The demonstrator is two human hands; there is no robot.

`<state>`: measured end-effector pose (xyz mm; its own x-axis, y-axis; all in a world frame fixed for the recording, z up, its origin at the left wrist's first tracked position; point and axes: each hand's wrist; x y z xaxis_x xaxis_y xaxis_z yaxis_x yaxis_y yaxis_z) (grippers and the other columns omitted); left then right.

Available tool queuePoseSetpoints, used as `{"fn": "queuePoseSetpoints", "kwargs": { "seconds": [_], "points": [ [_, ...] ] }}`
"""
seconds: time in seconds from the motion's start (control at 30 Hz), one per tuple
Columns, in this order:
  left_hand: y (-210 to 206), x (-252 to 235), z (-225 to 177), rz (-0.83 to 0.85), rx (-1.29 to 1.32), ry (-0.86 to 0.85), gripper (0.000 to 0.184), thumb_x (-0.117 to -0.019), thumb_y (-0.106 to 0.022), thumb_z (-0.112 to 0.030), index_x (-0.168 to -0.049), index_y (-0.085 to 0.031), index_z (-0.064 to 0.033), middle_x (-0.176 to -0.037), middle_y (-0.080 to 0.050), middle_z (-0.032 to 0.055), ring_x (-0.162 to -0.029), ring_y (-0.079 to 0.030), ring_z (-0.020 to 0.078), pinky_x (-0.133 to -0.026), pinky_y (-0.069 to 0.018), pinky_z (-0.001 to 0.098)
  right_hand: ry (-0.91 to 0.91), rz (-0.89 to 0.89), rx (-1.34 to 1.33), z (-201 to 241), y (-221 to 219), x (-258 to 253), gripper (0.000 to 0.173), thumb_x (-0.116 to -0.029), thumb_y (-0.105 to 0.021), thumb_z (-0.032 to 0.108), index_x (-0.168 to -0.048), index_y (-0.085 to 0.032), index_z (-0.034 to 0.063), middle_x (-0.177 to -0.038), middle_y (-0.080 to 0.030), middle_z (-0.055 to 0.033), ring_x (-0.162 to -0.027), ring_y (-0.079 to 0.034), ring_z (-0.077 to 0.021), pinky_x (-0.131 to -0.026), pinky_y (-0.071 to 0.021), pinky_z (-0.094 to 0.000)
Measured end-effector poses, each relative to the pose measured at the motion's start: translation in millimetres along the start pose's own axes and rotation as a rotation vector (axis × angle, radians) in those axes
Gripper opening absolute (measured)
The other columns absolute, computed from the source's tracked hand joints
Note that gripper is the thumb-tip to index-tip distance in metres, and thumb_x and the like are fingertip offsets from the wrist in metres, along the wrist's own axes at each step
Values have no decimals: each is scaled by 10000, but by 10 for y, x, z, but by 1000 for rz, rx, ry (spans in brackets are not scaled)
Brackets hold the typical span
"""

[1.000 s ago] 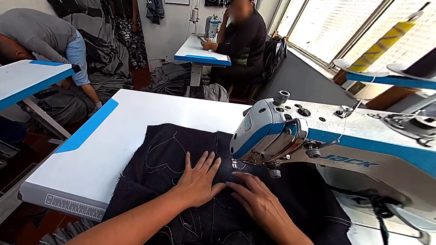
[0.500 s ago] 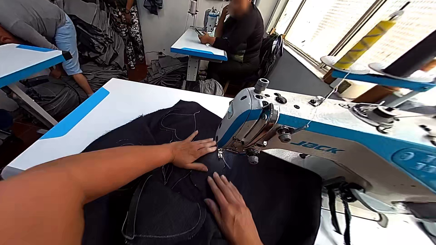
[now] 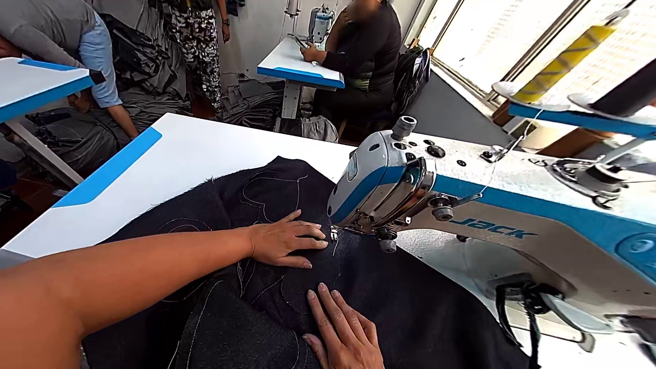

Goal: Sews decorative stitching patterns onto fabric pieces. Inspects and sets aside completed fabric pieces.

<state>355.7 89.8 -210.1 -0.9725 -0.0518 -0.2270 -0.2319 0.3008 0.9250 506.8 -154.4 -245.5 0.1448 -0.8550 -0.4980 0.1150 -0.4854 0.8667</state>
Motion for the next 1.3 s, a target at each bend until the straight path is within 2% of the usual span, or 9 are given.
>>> {"fn": "queuePoseSetpoints", "kwargs": {
  "seconds": [0.1, 0.2, 0.3, 0.47, 0.8, 1.03, 1.3],
  "points": [
    [20, -15, 39, 20, 24, -46, 524, -1028, -537, -416, -1479, -559, -150, -1519, -517, 160, -1490, -373, 379, -1193, -158, 708, -12, -1, 18, 36, -4, -8, 629, -1069, -286, 562, -1409, -642, 171, -1456, -618, -40, -1308, -586, -209, -1007, -416, -382],
    [59, -59, 117, 42, 33, -107, 515, -1018, -563, -383, -1478, -562, -151, -1513, -519, 175, -1480, -376, 413, -1181, -159, 723, -43, -19, 53, 142, -19, -64, 606, -1068, -306, 531, -1373, -674, 158, -1425, -642, -45, -1275, -612, -218, -976, -433, -389],
    [78, -111, 245, 48, 33, -192, 506, -997, -595, -369, -1443, -594, -131, -1486, -545, 173, -1459, -407, 407, -1183, -173, 711, -96, -40, 81, 307, -55, -143, 583, -1076, -306, 475, -1337, -698, 131, -1393, -664, -61, -1233, -638, -230, -933, -448, -399],
    [108, -136, 384, 71, 30, -286, 510, -986, -591, -380, -1438, -603, -144, -1475, -562, 163, -1449, -425, 402, -1191, -171, 697, -123, -26, 134, 456, -66, -252, 580, -1078, -302, 461, -1320, -706, 123, -1363, -683, -71, -1198, -653, -225, -903, -452, -386],
    [141, -159, 444, 68, 47, -281, 500, -981, -605, -372, -1433, -613, -156, -1466, -561, 184, -1433, -444, 403, -1192, -173, 693, -107, 17, 82, 371, -31, -340, 568, -1053, -379, 505, -1322, -707, 128, -1355, -686, -85, -1178, -660, -231, -894, -454, -384],
    [131, -186, 509, 50, 40, -329, 500, -981, -589, -393, -1421, -623, -158, -1442, -581, 182, -1414, -468, 398, -1192, -175, 691, -124, -10, 118, 424, -61, -380, 556, -1058, -372, 476, -1302, -720, 118, -1333, -699, -83, -1136, -674, -228, -862, -467, -370],
    [142, -193, 507, 60, 30, -326, 505, -979, -599, -408, -1434, -612, -191, -1433, -578, 182, -1421, -455, 395, -1193, -172, 696, -129, 16, 108, 426, -33, -393, 549, -1058, -376, 472, -1301, -719, 119, -1334, -698, -88, -1151, -665, -232, -863, -459, -372]
  ]
}}
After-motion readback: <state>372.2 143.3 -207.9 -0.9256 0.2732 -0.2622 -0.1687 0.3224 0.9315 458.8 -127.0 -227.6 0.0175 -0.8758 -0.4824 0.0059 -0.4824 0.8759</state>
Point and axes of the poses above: each hand's wrist, its own x-axis away from the middle knuckle, its own y-axis out of the back of the hand, z = x × y
